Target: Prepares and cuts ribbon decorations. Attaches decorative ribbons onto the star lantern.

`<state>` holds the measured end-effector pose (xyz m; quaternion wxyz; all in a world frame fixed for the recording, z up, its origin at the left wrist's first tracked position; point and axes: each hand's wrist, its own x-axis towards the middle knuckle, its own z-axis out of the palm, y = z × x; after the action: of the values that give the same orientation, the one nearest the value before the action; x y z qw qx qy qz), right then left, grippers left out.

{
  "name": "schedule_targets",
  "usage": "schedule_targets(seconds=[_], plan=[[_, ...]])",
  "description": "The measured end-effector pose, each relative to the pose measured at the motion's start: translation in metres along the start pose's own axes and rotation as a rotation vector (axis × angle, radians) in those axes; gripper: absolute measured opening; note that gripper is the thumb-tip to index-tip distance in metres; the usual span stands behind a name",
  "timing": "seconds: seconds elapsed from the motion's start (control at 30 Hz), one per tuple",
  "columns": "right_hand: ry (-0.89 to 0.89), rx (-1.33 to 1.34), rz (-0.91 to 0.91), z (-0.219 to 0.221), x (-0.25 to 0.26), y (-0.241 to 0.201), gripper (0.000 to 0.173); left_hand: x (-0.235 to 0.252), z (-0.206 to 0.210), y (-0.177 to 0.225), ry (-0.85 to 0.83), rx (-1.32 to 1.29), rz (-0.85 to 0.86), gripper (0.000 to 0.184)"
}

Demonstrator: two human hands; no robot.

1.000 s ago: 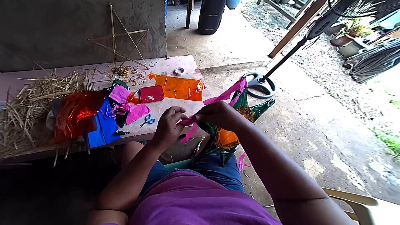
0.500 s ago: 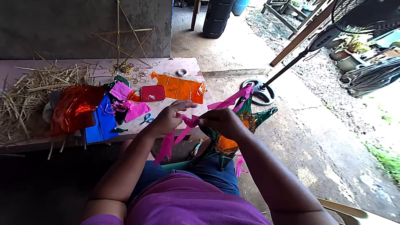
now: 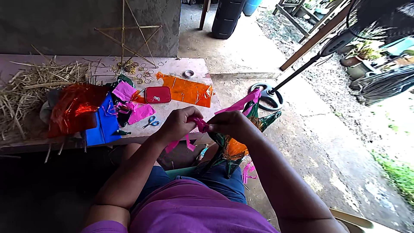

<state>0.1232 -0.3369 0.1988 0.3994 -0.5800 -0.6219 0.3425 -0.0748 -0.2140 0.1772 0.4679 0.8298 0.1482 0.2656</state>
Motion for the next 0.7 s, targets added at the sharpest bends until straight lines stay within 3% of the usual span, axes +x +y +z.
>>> schedule_targets(seconds=[0.2, 0.37, 0.47, 0.53, 0.63, 0.7], plan=[[-0.004, 0.132, 0.011, 0.000, 0.002, 0.002, 0.007, -0.009, 0.002, -0.001, 0.159, 0.133, 0.092, 0.017], [0.031, 0.173, 0.029, 0.001, 0.002, 0.003, 0.013, -0.026, -0.001, -0.003, 0.165, 0.182, 0.087, 0.011], [0.053, 0.166, 0.052, 0.000, 0.001, 0.001, 0.020, -0.036, -0.008, -0.003, 0.098, 0.175, 0.004, 0.009], [0.059, 0.167, 0.052, 0.001, -0.001, 0.001, 0.022, -0.040, -0.017, 0.000, -0.043, 0.153, -0.107, 0.012], [0.061, 0.130, 0.027, 0.001, -0.004, 0.001, 0.023, -0.037, -0.036, 0.002, -0.311, 0.055, -0.248, 0.035], [0.054, 0.125, -0.004, 0.002, -0.005, 0.001, 0.022, -0.031, -0.040, 0.000, -0.218, 0.015, -0.160, 0.045]])
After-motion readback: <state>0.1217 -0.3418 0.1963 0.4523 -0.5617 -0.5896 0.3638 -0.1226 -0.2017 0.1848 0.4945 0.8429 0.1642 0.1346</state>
